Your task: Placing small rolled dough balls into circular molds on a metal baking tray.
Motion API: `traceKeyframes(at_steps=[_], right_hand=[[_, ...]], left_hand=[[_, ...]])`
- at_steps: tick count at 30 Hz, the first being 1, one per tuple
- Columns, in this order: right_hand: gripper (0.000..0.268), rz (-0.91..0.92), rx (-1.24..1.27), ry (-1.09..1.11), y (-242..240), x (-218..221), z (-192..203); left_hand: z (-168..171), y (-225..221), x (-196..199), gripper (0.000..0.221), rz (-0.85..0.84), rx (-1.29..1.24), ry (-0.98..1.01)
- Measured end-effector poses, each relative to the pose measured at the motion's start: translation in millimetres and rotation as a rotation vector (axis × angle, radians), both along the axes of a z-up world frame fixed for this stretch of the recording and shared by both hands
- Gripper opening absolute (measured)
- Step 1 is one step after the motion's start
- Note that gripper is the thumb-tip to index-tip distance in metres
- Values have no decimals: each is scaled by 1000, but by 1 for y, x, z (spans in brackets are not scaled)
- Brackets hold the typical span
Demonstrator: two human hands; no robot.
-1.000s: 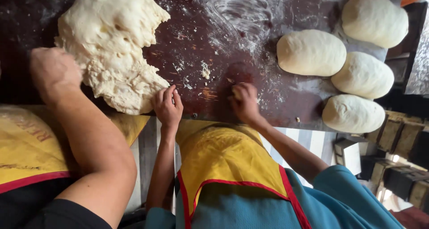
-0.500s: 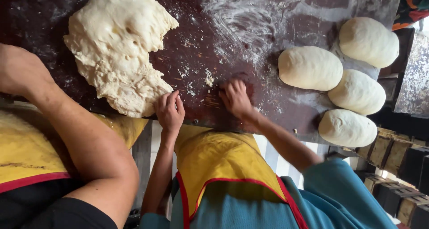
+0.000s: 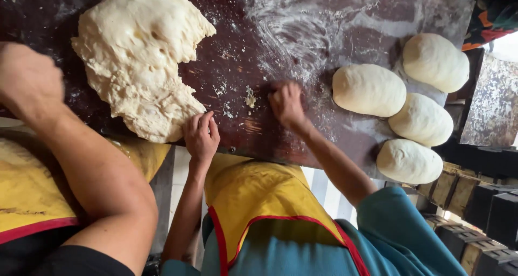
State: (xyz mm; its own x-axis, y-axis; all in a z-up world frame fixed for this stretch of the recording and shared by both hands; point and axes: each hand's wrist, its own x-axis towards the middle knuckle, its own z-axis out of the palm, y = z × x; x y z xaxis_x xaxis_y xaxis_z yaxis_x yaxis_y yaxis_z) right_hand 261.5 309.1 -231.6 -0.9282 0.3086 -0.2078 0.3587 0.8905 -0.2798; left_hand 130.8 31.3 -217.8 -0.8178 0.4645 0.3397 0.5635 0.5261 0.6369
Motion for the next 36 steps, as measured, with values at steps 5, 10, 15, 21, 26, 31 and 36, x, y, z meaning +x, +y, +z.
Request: traceKeyframes(at_steps=[5,10,15,21,26,31,36], right_hand=[[24,-232,-17,418,25,47,6],[37,-14,92,277,-14,41,-15],[37,-186,16,41,23,-14,36],[39,-184,6,528,-7,44,14],[36,-58,-34,369,3,-14,24],[31,-277,-70,331,8,35,16],[33,-71,36,558,-31,14,38]], left_hand=[[7,-3,-1,17,-26,13,10],[-1,-1,2,17,3,18,17],[4,-4,1,17,-1,17,18],[10,20,-12,17,87,98,-396],[-8,89,-84,23,129,174,16],[-40,116,-153,32,192,16,200],[-43,117,-151,28,85,-90,45]])
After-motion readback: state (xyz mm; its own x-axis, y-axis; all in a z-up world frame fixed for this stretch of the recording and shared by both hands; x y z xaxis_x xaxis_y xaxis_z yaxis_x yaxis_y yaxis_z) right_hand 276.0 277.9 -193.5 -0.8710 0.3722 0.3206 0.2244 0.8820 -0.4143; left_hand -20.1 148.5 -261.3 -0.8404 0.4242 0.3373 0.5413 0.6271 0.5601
